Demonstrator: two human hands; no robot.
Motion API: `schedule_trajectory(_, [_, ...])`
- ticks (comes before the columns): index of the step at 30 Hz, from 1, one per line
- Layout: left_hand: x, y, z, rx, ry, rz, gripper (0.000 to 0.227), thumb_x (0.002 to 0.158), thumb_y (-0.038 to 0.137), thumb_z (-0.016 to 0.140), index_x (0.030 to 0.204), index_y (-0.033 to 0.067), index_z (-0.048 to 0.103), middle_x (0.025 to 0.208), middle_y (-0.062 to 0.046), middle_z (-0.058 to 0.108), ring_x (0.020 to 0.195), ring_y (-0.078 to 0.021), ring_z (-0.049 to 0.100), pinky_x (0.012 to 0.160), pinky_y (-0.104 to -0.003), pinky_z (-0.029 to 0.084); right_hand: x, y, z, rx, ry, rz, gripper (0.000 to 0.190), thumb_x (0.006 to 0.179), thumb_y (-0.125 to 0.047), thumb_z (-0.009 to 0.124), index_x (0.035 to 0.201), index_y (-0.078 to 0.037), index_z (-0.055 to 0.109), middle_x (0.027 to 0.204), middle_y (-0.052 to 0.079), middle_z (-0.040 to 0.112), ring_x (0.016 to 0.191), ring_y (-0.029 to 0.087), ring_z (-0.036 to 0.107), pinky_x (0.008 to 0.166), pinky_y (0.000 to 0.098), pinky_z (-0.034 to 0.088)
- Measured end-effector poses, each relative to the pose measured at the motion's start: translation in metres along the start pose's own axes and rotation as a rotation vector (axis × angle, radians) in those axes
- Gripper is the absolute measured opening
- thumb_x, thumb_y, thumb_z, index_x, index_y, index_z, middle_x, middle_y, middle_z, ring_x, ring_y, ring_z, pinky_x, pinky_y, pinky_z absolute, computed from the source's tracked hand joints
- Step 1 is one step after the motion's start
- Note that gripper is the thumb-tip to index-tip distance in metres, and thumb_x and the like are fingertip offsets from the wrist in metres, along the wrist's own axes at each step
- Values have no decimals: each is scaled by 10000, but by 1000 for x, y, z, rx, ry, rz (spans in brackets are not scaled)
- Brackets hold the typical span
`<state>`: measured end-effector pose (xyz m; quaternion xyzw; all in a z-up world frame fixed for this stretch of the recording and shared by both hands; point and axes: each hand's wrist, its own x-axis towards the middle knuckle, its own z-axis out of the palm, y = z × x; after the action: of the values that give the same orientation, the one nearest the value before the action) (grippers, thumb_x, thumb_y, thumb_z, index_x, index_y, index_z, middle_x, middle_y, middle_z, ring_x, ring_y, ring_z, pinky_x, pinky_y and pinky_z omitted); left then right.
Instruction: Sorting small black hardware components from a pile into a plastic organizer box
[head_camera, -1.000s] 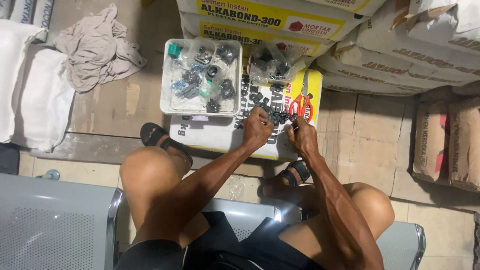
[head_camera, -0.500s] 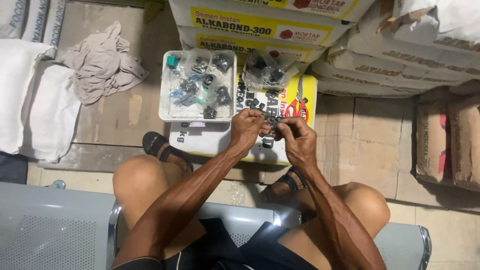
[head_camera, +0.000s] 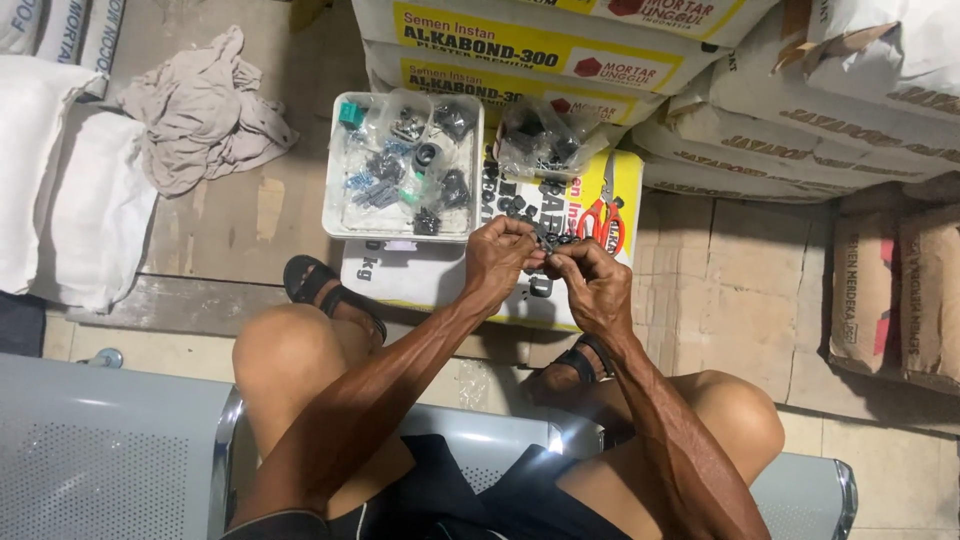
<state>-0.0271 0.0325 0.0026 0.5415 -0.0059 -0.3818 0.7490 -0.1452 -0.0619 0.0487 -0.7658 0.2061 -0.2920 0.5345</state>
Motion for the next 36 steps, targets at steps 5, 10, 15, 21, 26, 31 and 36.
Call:
schedule_trajectory(5, [-4, 7, -1, 103, -23, 51, 162, 916, 11, 647, 1056, -67, 671, 883, -264, 718, 743, -212, 733, 663, -310, 675, 2, 8, 1, -187, -31, -66, 25, 914, -86, 810, 914, -72, 789, 685, 96, 740, 647, 219, 757, 632, 337, 600])
schedule_trajectory(10, [2, -2, 6, 345, -122, 185, 119, 937, 2, 624, 1006, -9, 720, 850, -225, 750, 732, -184, 746, 618, -286, 662, 11, 17, -7, -157, -41, 21, 31, 943, -86, 787, 935, -63, 768, 677, 115, 736, 657, 164, 732, 647, 328, 587])
schedule_trajectory(15, [10, 5, 19, 251, -247, 124, 190, 942, 12, 591, 1052, 21, 746, 879, -200, 774, 761, -163, 737, 686, -290, 654, 32, 27, -23, -102, -82, 109, 263, 923, -42, 806, 1147, 29, 688, 749, 191, 711, 729, 239, 715, 719, 407, 581])
schedule_trajectory(21, [10, 1, 18, 363, -115, 101, 142, 996, 59, 496, 1063, -23, 591, 819, -240, 737, 651, -218, 734, 576, -299, 660, 55, 99, -32, -394, -56, -88, 144, 932, -175, 856, 958, -56, 779, 833, 141, 669, 733, 294, 697, 660, 378, 550])
schedule_trajectory(26, [30, -67, -29, 1054, -200, 383, 124, 943, 144, 597, 971, 52, 675, 790, -208, 714, 775, -395, 740, 623, -484, 602, 37, 156, -15, -674, -147, -107, 133, 845, -137, 849, 912, -66, 758, 816, 152, 660, 820, 365, 679, 774, 485, 525])
schedule_trajectory(31, [39, -99, -35, 1339, -326, 430, 138, 952, 207, 623, 1049, 114, 655, 1067, -135, 658, 843, -400, 741, 747, -543, 629, 36, 156, -8, -906, -124, -112, 205, 872, -229, 856, 896, -72, 727, 808, 132, 641, 793, 326, 673, 784, 460, 513])
schedule_trajectory(36, [42, -106, -34, 1494, -314, 518, 140, 924, 65, 577, 999, 47, 693, 1033, -134, 621, 805, -390, 748, 693, -525, 635, 39, 190, -14, -840, -146, -151, 333, 911, -456, 791, 918, -127, 737, 776, 114, 617, 751, 347, 673, 737, 477, 507])
